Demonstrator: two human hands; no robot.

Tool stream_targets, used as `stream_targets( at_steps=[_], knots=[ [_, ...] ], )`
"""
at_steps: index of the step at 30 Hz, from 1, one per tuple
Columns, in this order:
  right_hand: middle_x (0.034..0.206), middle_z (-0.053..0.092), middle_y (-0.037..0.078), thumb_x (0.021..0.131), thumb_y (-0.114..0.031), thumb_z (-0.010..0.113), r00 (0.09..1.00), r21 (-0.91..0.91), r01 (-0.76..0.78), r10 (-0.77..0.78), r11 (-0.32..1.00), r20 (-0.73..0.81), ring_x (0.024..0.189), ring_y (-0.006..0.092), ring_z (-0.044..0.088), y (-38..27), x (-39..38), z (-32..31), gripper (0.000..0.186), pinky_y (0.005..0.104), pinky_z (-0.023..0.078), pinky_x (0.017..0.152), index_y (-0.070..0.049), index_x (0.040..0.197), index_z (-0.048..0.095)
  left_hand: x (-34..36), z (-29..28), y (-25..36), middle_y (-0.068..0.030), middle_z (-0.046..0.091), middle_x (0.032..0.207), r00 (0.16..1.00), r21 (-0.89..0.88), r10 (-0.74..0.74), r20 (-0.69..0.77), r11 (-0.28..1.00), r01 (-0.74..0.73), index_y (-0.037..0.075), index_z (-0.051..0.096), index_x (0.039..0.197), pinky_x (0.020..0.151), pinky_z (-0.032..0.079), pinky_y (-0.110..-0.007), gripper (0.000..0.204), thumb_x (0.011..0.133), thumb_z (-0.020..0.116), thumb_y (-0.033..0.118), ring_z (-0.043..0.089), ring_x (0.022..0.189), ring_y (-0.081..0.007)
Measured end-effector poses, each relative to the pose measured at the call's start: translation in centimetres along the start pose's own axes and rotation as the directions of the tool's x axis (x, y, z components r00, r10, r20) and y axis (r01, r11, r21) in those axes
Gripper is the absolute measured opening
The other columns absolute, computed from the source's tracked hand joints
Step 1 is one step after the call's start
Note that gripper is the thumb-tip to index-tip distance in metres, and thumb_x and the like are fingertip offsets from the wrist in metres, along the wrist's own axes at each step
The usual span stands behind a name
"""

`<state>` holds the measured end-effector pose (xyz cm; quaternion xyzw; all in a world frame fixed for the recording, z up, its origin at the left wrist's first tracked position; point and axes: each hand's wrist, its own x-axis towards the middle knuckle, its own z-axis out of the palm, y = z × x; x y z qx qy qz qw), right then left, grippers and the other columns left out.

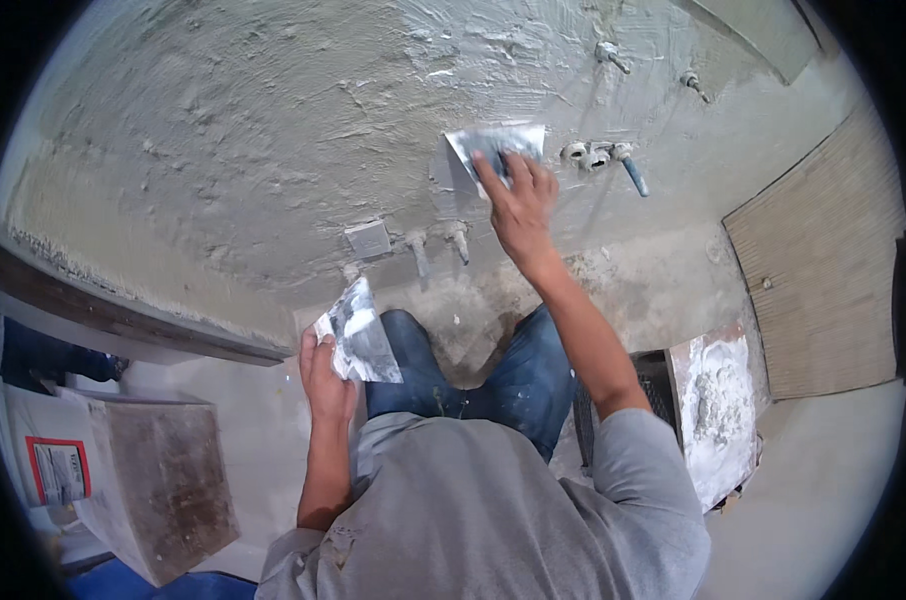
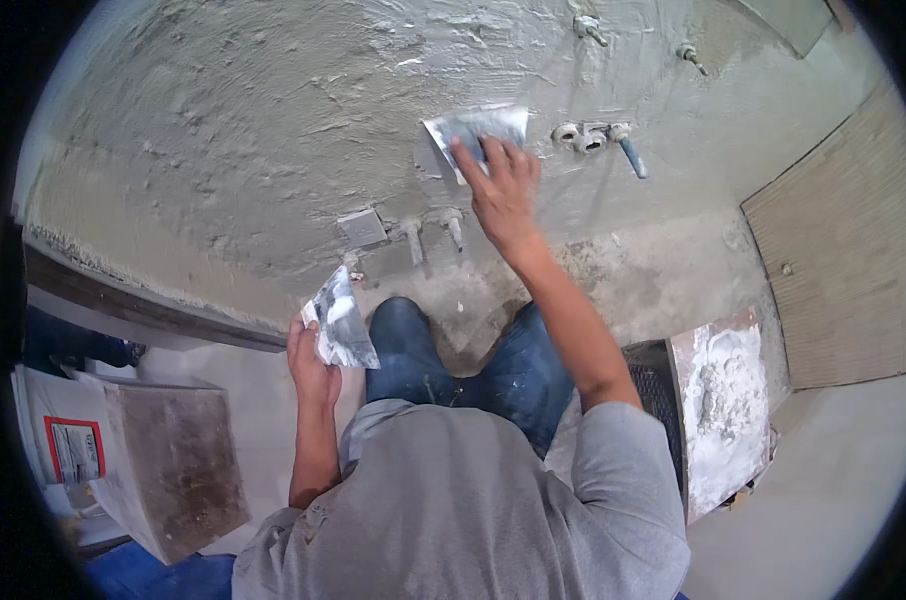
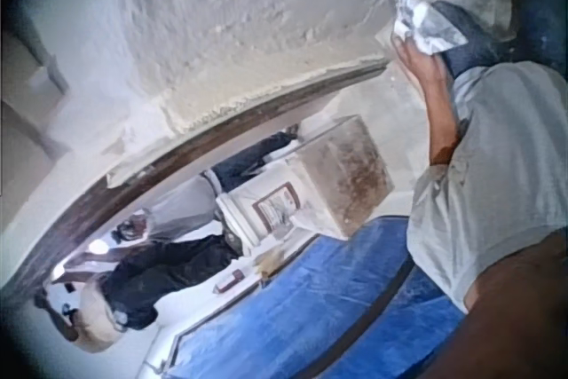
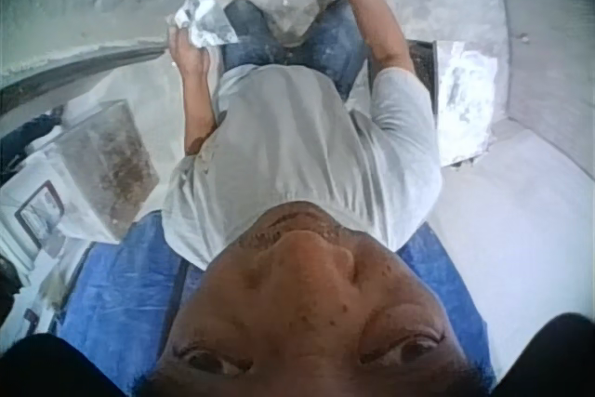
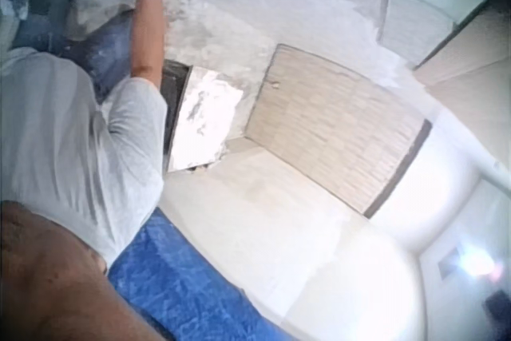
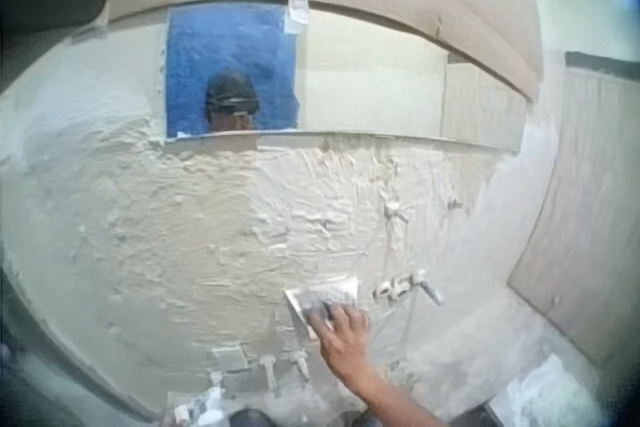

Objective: The person scoops plaster using putty knives and spreads it onto the wall surface.

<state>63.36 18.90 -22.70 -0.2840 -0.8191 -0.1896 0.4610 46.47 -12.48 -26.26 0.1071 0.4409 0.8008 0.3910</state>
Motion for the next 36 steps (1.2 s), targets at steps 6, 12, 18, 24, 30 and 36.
stream_targets(
  at_steps=[6,12,18,24,30,36],
  knots=[
    [0.121,0.063,0.015,0.100,-0.007,0.050,0.807,0.760,-0.516,0.522,0.395,0.277,0.108,0.0305,0.061,-4.7,-4.1,-5.7,0.037,0.0399,0.048,0.095,-0.006,0.136,0.061,1.8,4.7,-3.4,-0.0088,0.063,0.122,1.000,0.012,-0.008,0.028,1.000,0.008,0.004,0.052,0.132,0.091,0.052,-0.033,0.030,0.103,0.045,0.009,0.063,0.106,-0.0173],
    [0.131,0.060,0.021,0.094,-0.003,0.053,0.945,0.893,-0.283,0.258,0.350,0.198,0.115,0.0368,0.061,-7.7,-6.7,-10.0,0.038,0.0457,0.047,0.101,-0.002,0.130,0.063,3.5,10.2,-6.3,-0.0081,0.064,0.114,0.997,-0.133,-0.051,0.059,0.989,0.058,0.006,0.052,0.123,0.076,0.058,-0.034,0.022,0.103,0.048,0.014,0.068,0.097,-0.0177],
    [0.129,0.060,0.020,0.072,0.012,0.059,0.940,0.573,-0.225,0.021,0.788,0.341,0.118,0.0407,0.058,-4.8,-7.5,-11.6,0.063,0.0459,0.047,0.099,-0.010,0.130,0.066,3.4,12.0,-5.7,-0.0109,0.065,0.112,0.994,-0.318,-0.055,0.094,0.944,0.082,0.004,0.053,0.123,0.079,0.058,-0.034,0.022,0.103,0.046,0.009,0.069,0.094,-0.0187],
    [0.130,0.062,0.013,0.072,0.016,0.054,0.890,0.352,-0.274,0.098,0.895,0.444,0.114,0.0370,0.057,-0.9,-5.7,-13.1,0.069,0.0447,0.049,0.096,-0.015,0.132,0.067,5.8,11.9,-3.5,-0.0078,0.065,0.105,0.944,-0.005,0.225,0.241,0.973,-0.231,0.000,0.052,0.124,0.080,0.051,-0.028,0.023,0.102,0.048,0.006,0.062,0.089,-0.0118],
    [0.129,0.064,0.009,0.070,0.008,0.062,0.910,0.152,0.029,-0.089,0.988,0.404,0.112,0.0342,0.059,-1.0,-1.7,-14.6,0.070,0.0430,0.050,0.092,-0.022,0.134,0.066,7.2,15.4,-2.5,-0.0041,0.065,0.099,0.877,0.320,0.225,0.425,0.869,-0.378,0.000,0.054,0.122,0.078,0.048,-0.029,0.022,0.103,0.050,0.010,0.059,0.090,-0.0093],
    [0.126,0.065,0.009,0.075,0.005,0.063,0.937,0.225,-0.047,-0.035,0.973,0.346,0.108,0.0326,0.061,-0.6,-3.8,-14.0,0.065,0.0425,0.051,0.089,-0.022,0.134,0.066,8.7,20.6,-1.4,-0.0219,0.068,0.086,0.772,0.473,0.482,0.414,0.611,-0.635,0.000,0.051,0.121,0.069,0.051,-0.043,0.022,0.102,0.050,0.011,0.068,0.075,-0.0297]
  ],
)
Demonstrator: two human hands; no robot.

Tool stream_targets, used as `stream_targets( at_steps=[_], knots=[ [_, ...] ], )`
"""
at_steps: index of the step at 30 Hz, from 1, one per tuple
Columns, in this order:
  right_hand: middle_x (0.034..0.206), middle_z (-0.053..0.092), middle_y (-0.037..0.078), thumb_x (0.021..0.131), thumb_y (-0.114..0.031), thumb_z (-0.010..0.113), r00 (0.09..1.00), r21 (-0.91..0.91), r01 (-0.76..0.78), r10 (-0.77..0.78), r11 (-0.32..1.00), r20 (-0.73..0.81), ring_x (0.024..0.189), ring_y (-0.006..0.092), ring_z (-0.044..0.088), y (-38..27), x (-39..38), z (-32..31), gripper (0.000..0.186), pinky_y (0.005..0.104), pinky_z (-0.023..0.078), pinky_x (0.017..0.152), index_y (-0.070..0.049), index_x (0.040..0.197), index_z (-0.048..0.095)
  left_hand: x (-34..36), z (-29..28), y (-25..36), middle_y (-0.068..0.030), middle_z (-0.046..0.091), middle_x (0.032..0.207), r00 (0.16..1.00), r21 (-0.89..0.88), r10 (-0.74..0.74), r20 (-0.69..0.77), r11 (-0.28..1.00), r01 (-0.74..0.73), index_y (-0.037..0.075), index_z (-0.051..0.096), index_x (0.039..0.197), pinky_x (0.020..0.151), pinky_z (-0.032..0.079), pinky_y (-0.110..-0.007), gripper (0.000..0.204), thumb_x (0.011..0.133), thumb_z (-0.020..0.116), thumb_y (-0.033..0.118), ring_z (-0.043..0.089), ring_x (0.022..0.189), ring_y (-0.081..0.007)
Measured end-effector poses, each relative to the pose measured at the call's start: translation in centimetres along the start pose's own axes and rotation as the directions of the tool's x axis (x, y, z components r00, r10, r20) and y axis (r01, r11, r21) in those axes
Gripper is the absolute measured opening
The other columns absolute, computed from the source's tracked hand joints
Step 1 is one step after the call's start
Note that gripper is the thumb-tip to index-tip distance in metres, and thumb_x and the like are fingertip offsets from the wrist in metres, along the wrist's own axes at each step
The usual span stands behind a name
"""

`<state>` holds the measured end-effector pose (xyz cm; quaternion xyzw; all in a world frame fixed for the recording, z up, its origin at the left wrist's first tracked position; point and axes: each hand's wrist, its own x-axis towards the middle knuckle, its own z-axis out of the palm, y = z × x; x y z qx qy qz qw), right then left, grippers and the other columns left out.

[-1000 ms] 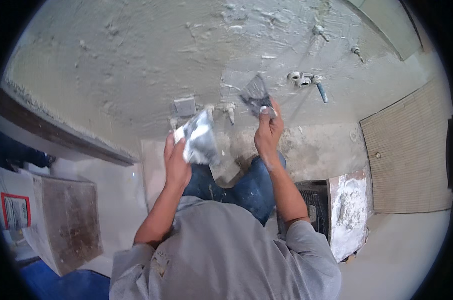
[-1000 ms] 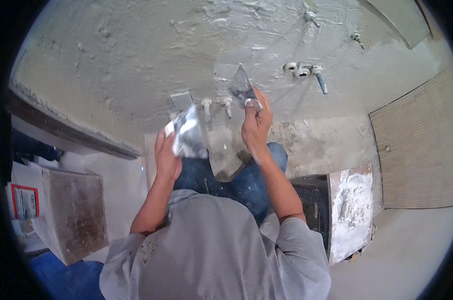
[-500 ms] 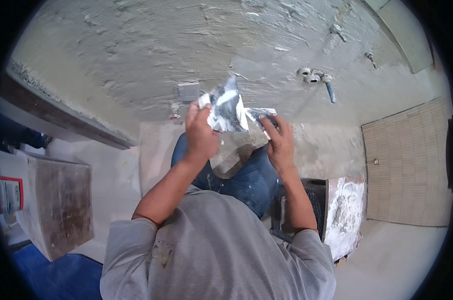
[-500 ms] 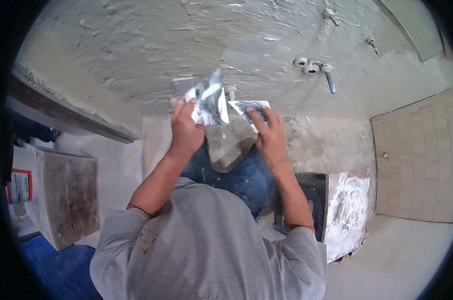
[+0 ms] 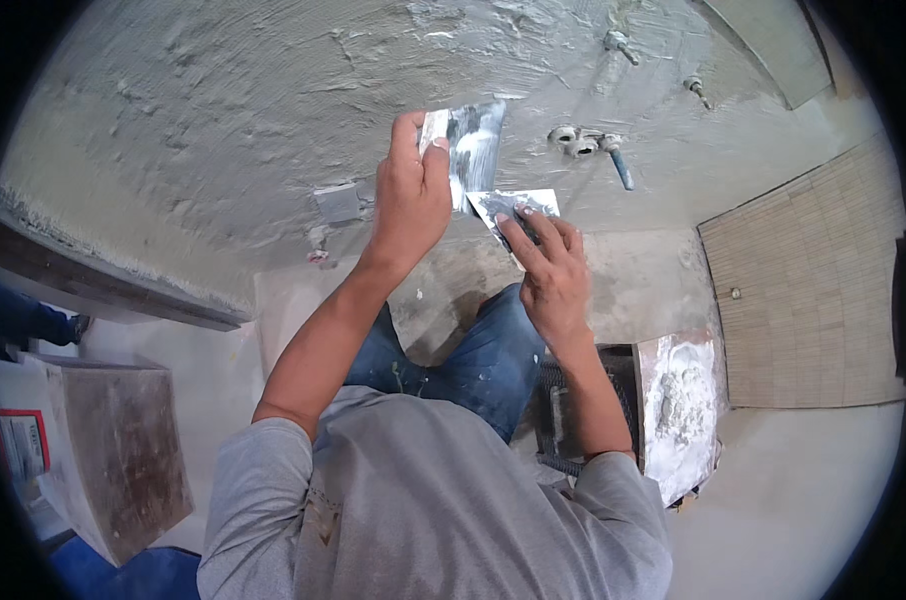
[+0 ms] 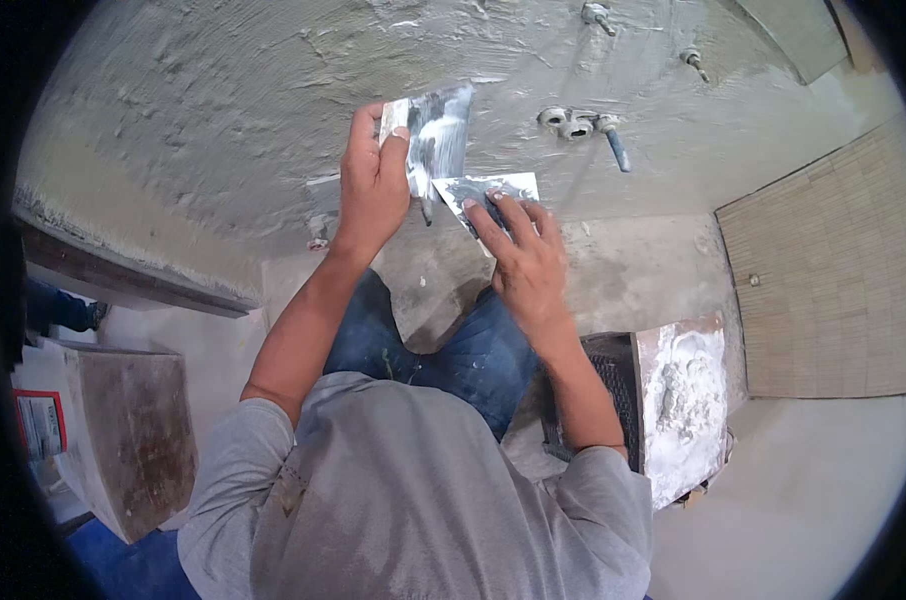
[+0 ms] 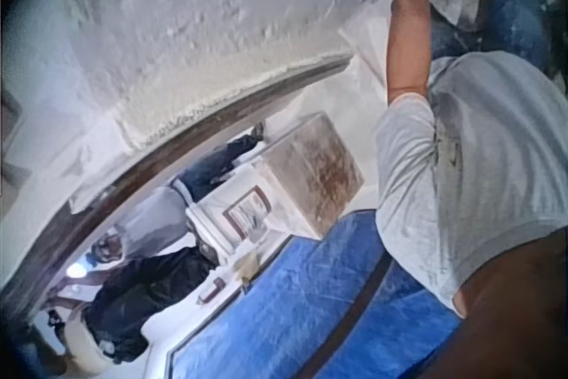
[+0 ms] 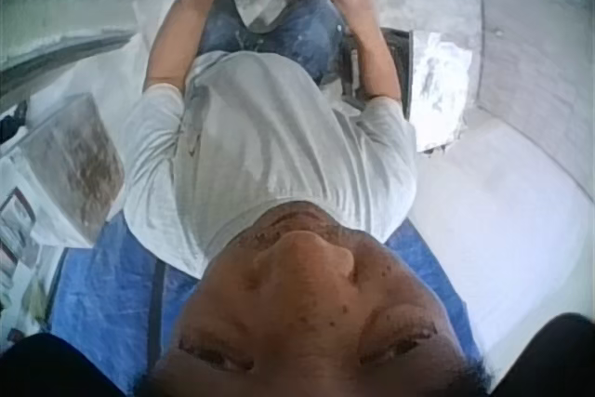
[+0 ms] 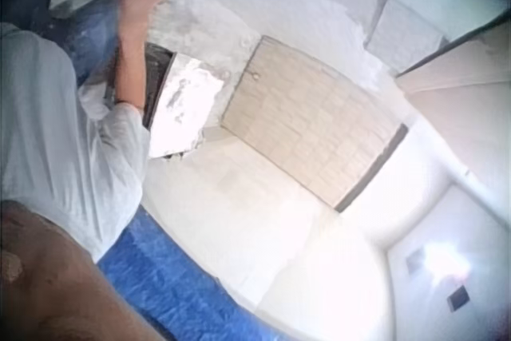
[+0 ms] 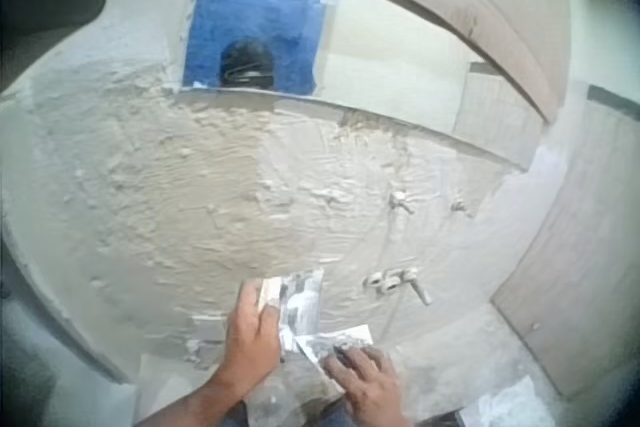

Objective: The person scoops plaster using putty knives and spreads it onto the wall surface.

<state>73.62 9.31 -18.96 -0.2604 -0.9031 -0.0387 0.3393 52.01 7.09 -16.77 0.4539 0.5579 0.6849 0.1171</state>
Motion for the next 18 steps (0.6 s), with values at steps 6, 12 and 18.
stream_targets(
  at_steps=[6,12,18],
  knots=[
    [0.124,0.067,0.009,0.102,-0.005,0.052,0.716,0.817,-0.555,0.590,0.157,0.374,0.103,0.0254,0.068,-0.2,-2.9,4.4,0.034,0.0409,0.058,0.086,-0.006,0.136,0.059,1.7,-0.9,1.4,-0.0130,0.064,0.102,0.978,-0.388,0.024,-0.207,0.915,-0.105,0.000,0.046,0.126,0.076,0.052,-0.035,0.026,0.103,0.050,0.011,0.063,0.087,-0.0196],
    [0.120,0.068,0.009,0.105,-0.012,0.053,0.615,0.837,-0.439,0.570,-0.326,0.544,0.101,0.0197,0.070,-1.1,2.0,4.3,0.030,0.0431,0.065,0.076,-0.004,0.134,0.056,-2.0,-8.6,-0.4,-0.0122,0.058,0.116,0.938,-0.172,-0.043,-0.344,0.985,-0.017,-0.003,0.044,0.131,0.096,0.045,-0.032,0.032,0.104,0.048,0.014,0.057,0.106,-0.0172],
    [0.112,0.066,0.008,0.086,0.004,0.062,0.891,0.241,0.012,0.099,0.971,-0.443,0.095,0.0299,0.063,-1.1,14.1,0.2,0.047,0.0389,0.050,0.081,-0.011,0.130,0.064,-8.1,-13.2,-3.4,-0.0111,0.059,0.117,0.883,-0.119,-0.221,-0.415,0.975,0.188,-0.003,0.049,0.128,0.095,0.044,-0.030,0.029,0.104,0.049,0.013,0.055,0.106,-0.0151]
  ],
)
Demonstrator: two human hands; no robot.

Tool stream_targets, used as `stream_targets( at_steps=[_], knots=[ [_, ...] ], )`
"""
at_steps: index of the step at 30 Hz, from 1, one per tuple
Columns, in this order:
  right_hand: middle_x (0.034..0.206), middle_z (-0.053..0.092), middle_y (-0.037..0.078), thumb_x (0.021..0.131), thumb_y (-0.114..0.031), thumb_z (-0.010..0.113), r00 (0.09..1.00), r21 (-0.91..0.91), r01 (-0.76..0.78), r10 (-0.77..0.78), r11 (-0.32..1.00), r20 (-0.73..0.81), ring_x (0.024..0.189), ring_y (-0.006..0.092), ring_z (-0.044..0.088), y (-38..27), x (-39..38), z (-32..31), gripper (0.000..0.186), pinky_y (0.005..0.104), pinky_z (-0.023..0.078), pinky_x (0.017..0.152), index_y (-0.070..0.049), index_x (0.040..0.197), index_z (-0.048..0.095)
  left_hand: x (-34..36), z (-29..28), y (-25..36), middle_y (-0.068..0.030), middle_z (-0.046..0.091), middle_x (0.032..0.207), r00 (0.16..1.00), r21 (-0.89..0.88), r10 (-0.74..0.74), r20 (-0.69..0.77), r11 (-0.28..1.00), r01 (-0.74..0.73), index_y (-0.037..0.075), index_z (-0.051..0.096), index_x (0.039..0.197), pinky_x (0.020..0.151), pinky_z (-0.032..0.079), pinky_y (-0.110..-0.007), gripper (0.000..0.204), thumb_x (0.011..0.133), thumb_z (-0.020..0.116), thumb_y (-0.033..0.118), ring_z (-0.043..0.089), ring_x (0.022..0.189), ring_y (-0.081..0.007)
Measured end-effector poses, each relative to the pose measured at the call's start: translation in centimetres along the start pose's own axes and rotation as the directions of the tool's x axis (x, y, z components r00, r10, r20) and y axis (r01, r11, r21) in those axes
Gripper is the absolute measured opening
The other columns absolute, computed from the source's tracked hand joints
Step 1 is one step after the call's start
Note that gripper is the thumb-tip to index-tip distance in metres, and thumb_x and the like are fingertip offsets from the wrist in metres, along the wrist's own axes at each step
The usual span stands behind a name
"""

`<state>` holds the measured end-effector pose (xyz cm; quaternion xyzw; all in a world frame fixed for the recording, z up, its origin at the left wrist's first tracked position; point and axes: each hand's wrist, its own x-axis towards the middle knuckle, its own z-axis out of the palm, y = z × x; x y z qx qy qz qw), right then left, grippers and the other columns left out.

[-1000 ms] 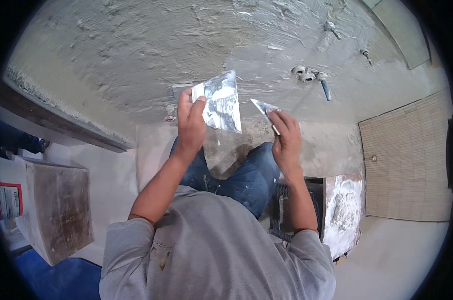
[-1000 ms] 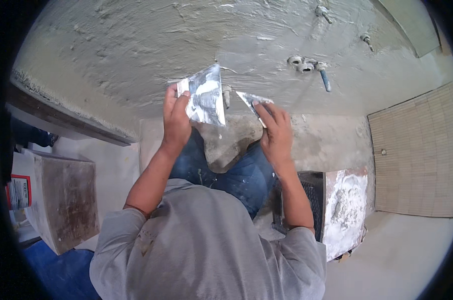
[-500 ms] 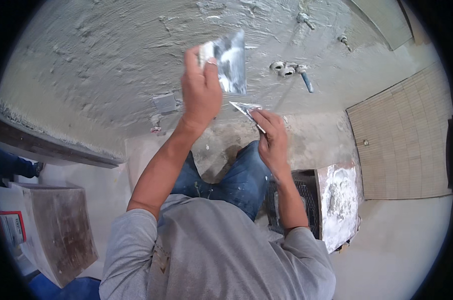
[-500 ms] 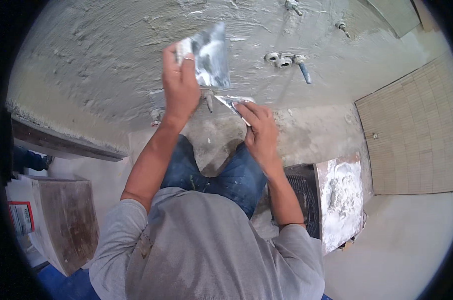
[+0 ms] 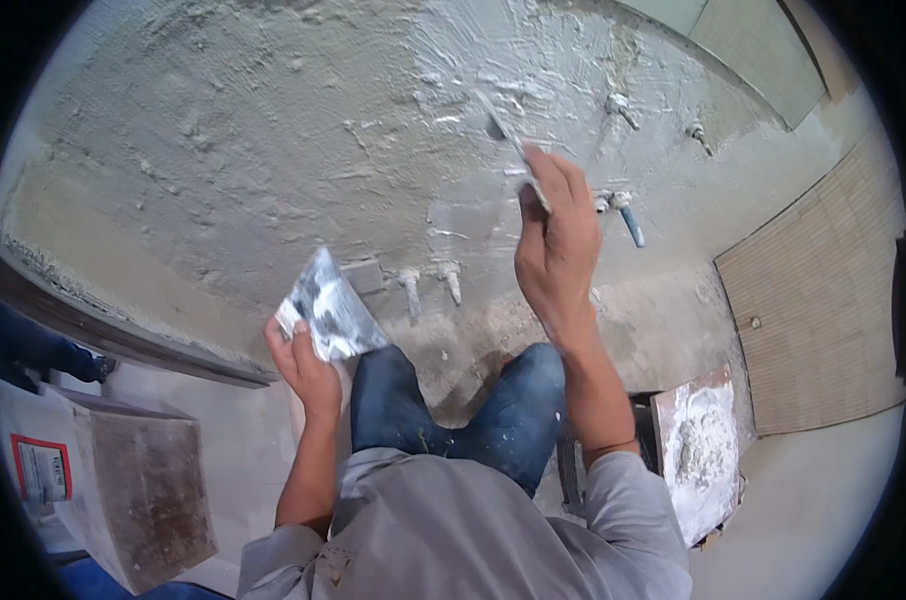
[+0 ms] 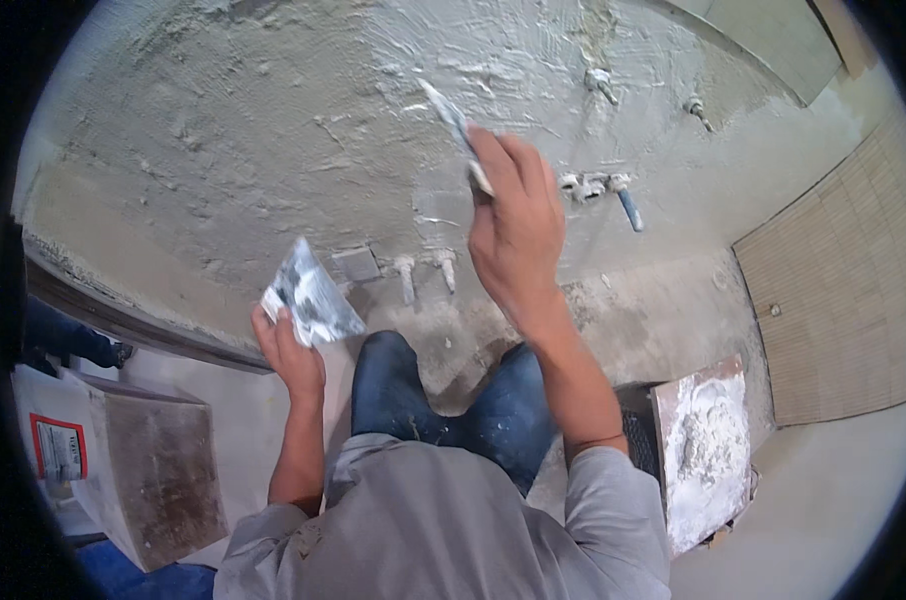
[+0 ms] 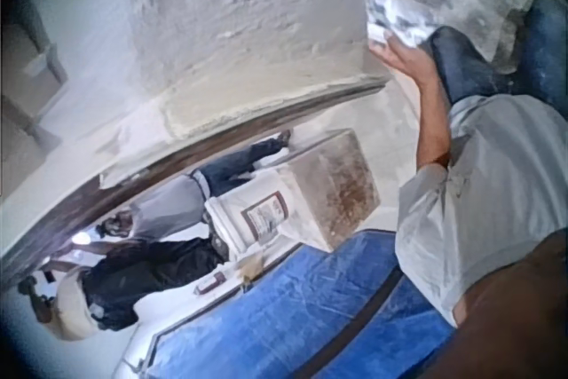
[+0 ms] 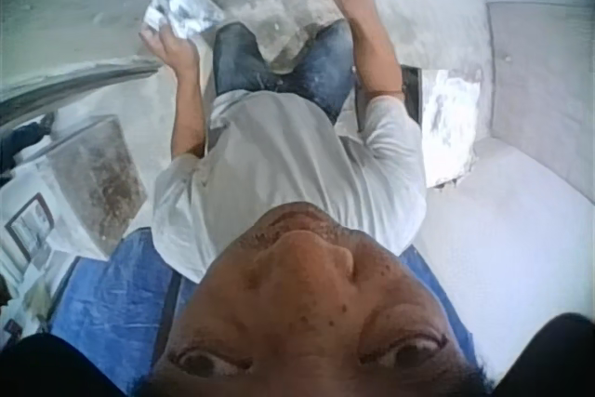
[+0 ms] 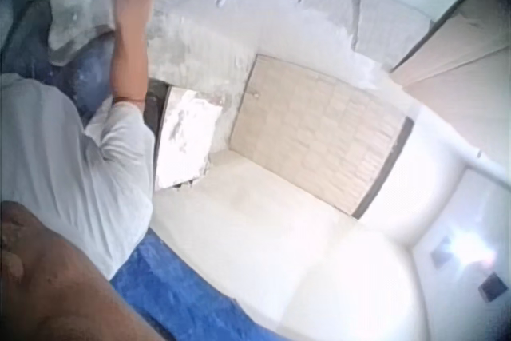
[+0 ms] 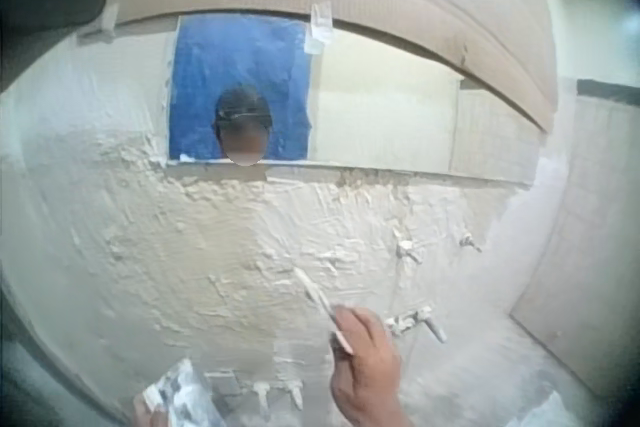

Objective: The person scoops plaster using putty knives and spreads it onto the wall surface.

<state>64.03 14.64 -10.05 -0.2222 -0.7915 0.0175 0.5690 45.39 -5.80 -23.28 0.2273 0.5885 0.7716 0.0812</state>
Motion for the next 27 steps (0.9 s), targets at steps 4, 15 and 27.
stream_targets(
  at_steps=[4,15,27],
  knots=[
    [0.116,0.063,0.005,0.082,-0.004,0.065,0.952,-0.342,0.260,-0.299,0.903,-0.064,0.100,0.0286,0.060,-1.6,6.1,2.8,0.047,0.0399,0.047,0.087,-0.016,0.128,0.065,-0.8,-2.2,-0.8,-0.0110,0.059,0.117,0.997,0.005,-0.068,-0.037,0.998,0.068,-0.003,0.050,0.126,0.097,0.043,-0.030,0.027,0.102,0.047,0.010,0.055,0.106,-0.0163],
    [0.120,0.060,0.000,0.088,-0.025,0.064,0.749,-0.536,0.513,-0.655,0.670,-0.101,0.108,0.0201,0.056,-2.9,11.7,8.9,0.048,0.0408,0.037,0.100,-0.022,0.136,0.059,-1.1,-5.1,-1.5,-0.0095,0.060,0.120,0.993,-0.172,-0.111,-0.041,0.980,0.102,0.002,0.051,0.126,0.097,0.047,-0.032,0.026,0.101,0.048,0.007,0.059,0.108,-0.0161],
    [0.136,0.053,0.006,0.092,-0.022,0.060,0.844,-0.546,0.434,-0.535,0.717,-0.031,0.124,0.0257,0.048,-1.7,9.7,14.2,0.059,0.0466,0.037,0.108,-0.021,0.150,0.050,-1.4,-3.5,-0.2,-0.0113,0.063,0.114,0.993,-0.325,-0.120,0.012,0.938,0.117,0.000,0.050,0.123,0.091,0.049,-0.031,0.023,0.101,0.047,0.005,0.061,0.102,-0.0156]
  ],
)
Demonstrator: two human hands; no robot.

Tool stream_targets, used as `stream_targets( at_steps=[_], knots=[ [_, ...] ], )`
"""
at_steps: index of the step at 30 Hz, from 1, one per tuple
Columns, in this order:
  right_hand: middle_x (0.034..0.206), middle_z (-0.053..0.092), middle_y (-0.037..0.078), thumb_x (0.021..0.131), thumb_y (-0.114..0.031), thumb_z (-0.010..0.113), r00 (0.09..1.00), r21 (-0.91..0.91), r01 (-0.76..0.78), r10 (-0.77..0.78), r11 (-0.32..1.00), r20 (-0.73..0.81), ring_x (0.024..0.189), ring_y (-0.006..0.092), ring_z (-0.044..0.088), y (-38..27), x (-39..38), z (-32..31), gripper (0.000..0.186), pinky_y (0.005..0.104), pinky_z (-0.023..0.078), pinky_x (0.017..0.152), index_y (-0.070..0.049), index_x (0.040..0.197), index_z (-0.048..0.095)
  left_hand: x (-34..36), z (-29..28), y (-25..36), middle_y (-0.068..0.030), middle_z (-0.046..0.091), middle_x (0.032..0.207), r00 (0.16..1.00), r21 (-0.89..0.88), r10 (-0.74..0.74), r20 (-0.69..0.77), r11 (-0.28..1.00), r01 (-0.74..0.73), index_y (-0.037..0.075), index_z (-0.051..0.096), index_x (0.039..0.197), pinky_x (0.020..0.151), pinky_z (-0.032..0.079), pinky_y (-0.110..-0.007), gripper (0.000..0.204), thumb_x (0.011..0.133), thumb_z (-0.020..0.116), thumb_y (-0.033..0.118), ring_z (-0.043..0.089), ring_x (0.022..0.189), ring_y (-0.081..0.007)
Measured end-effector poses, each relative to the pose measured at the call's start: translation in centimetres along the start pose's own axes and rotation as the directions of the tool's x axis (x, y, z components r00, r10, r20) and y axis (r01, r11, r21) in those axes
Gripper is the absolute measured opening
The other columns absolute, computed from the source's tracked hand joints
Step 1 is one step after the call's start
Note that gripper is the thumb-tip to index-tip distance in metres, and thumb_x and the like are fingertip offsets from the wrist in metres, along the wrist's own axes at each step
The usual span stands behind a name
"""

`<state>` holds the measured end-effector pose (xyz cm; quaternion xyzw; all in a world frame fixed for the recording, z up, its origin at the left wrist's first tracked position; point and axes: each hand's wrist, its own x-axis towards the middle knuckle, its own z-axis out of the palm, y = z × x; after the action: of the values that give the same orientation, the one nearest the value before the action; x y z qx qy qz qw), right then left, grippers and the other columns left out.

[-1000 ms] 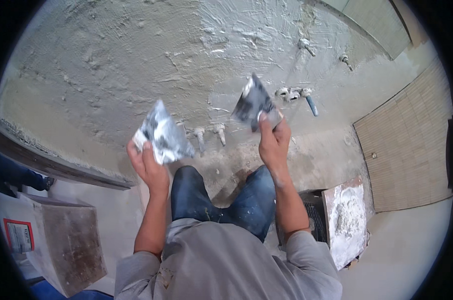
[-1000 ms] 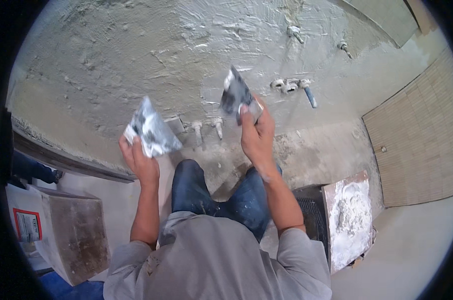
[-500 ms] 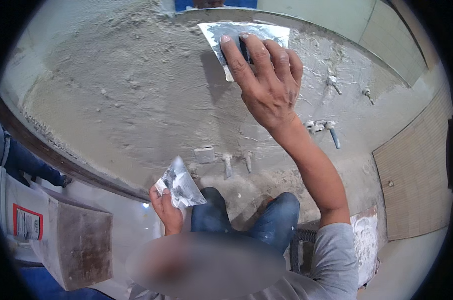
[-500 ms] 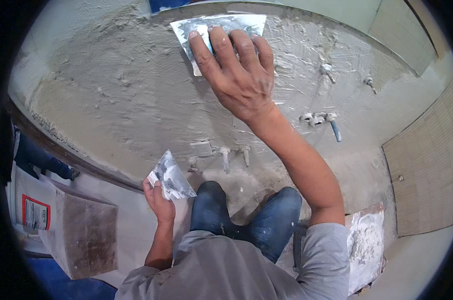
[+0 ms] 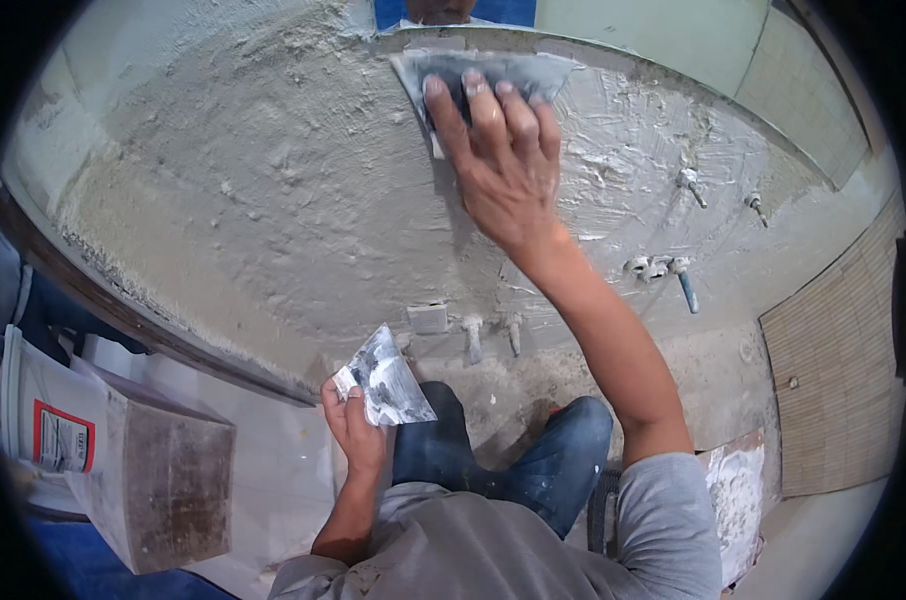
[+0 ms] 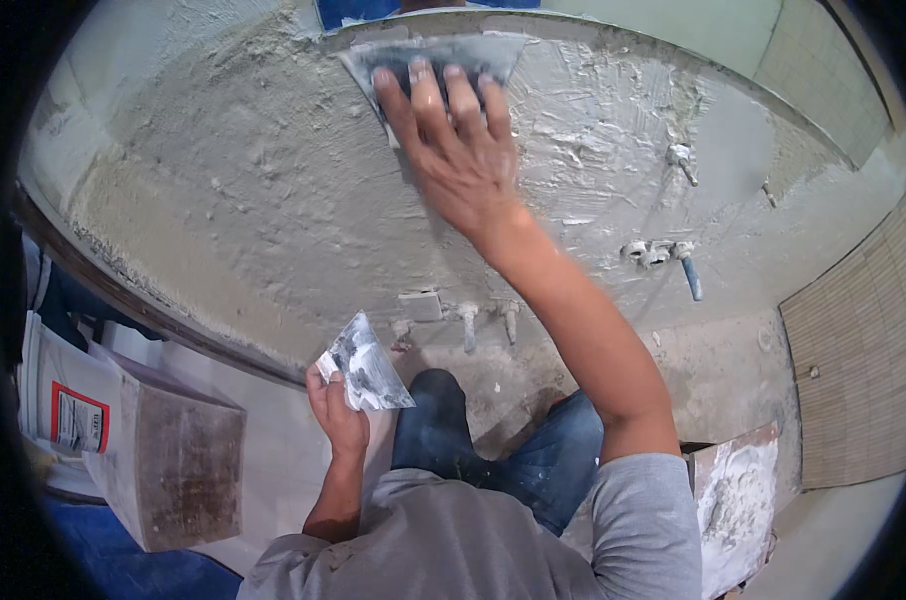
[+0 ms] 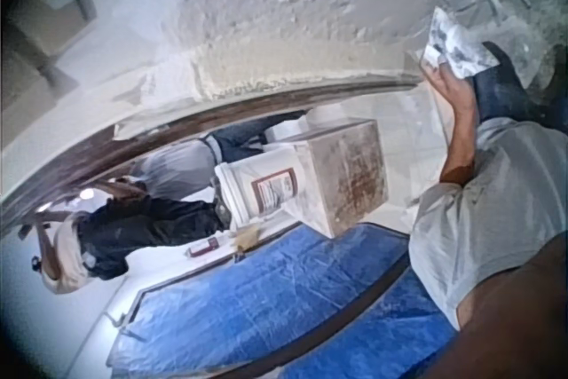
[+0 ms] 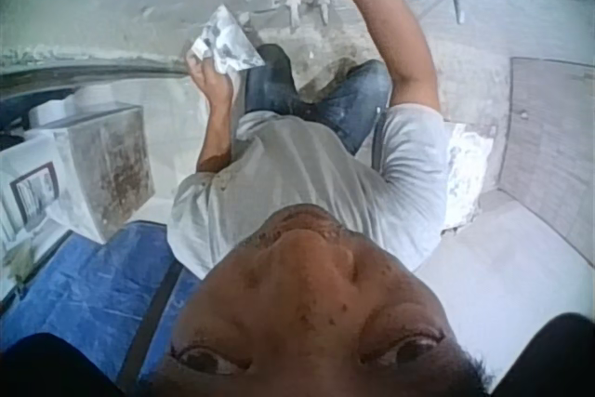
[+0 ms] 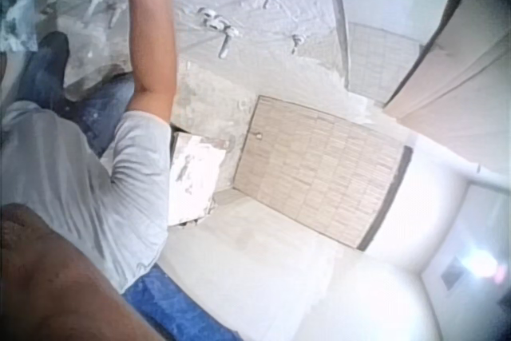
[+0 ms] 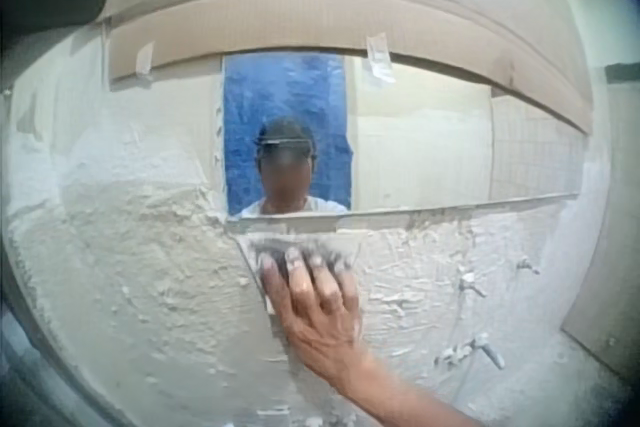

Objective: The person scoops plaster using putty knives and spreads it onto the wall surface.

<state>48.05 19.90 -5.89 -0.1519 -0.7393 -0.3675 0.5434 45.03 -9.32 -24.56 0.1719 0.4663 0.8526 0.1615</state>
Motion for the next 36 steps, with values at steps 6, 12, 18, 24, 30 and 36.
stream_targets(
  at_steps=[6,12,18,24,30,36],
  knots=[
    [0.133,0.055,0.007,0.091,-0.012,0.057,0.980,0.089,0.011,-0.029,0.996,0.197,0.122,0.0268,0.051,-1.5,-5.9,-3.6,0.058,0.0453,0.035,0.111,-0.021,0.149,0.052,-0.2,0.3,1.2,-0.0106,0.061,0.118,0.999,0.082,0.037,-0.005,0.996,-0.037,-0.001,0.051,0.125,0.096,0.047,-0.032,0.026,0.102,0.046,0.008,0.059,0.107,-0.0162],
    [0.111,0.065,0.010,0.085,-0.008,0.063,0.945,0.494,-0.274,0.136,0.825,0.296,0.098,0.0309,0.062,-1.9,-7.2,-8.7,0.038,0.0427,0.048,0.086,-0.010,0.122,0.065,-1.4,-0.9,-0.3,-0.0124,0.062,0.119,0.998,0.199,-0.043,-0.050,0.979,0.052,-0.002,0.053,0.125,0.100,0.047,-0.036,0.026,0.102,0.049,0.010,0.060,0.110,-0.0204],
    [0.074,0.060,0.019,0.095,-0.018,0.069,0.815,0.521,-0.573,0.374,0.633,0.443,0.064,0.0381,0.057,-0.6,-5.9,-4.2,0.018,0.0464,0.044,0.061,0.000,0.093,0.067,-0.5,-0.7,-2.9,-0.0077,0.063,0.115,0.996,-0.207,-0.087,0.007,0.975,0.087,0.001,0.053,0.130,0.093,0.048,-0.029,0.029,0.101,0.053,0.008,0.060,0.105,-0.0138],
    [0.084,0.066,0.019,0.097,-0.018,0.068,0.776,0.445,-0.626,0.571,0.641,0.268,0.073,0.0336,0.065,2.2,-10.9,-4.2,0.020,0.0409,0.049,0.066,0.002,0.097,0.066,0.3,-2.6,0.2,-0.0070,0.063,0.115,0.996,-0.090,0.059,-0.060,0.994,-0.064,0.003,0.055,0.125,0.093,0.049,-0.029,0.025,0.101,0.051,0.007,0.061,0.105,-0.0143],
    [0.100,0.066,0.011,0.105,-0.024,0.057,0.280,0.564,-0.788,0.672,-0.247,0.685,0.095,0.0164,0.062,2.0,-18.7,-9.4,0.029,0.0351,0.049,0.083,0.003,0.114,0.063,3.9,-6.2,5.3,-0.0067,0.065,0.116,0.974,-0.164,0.159,-0.159,0.969,-0.185,0.004,0.058,0.124,0.096,0.047,-0.029,0.026,0.101,0.050,0.009,0.061,0.107,-0.0142],
    [0.133,0.064,0.011,0.102,-0.019,0.056,-0.024,0.207,0.019,0.206,-0.978,0.978,0.126,0.0274,0.058,0.9,-26.3,-18.8,0.040,0.0454,0.042,0.114,-0.004,0.140,0.051,3.2,-3.7,0.4,-0.0072,0.063,0.116,0.999,-0.190,0.024,-0.024,0.981,-0.028,0.005,0.056,0.126,0.096,0.050,-0.036,0.027,0.101,0.050,0.010,0.062,0.109,-0.0193]
  ],
)
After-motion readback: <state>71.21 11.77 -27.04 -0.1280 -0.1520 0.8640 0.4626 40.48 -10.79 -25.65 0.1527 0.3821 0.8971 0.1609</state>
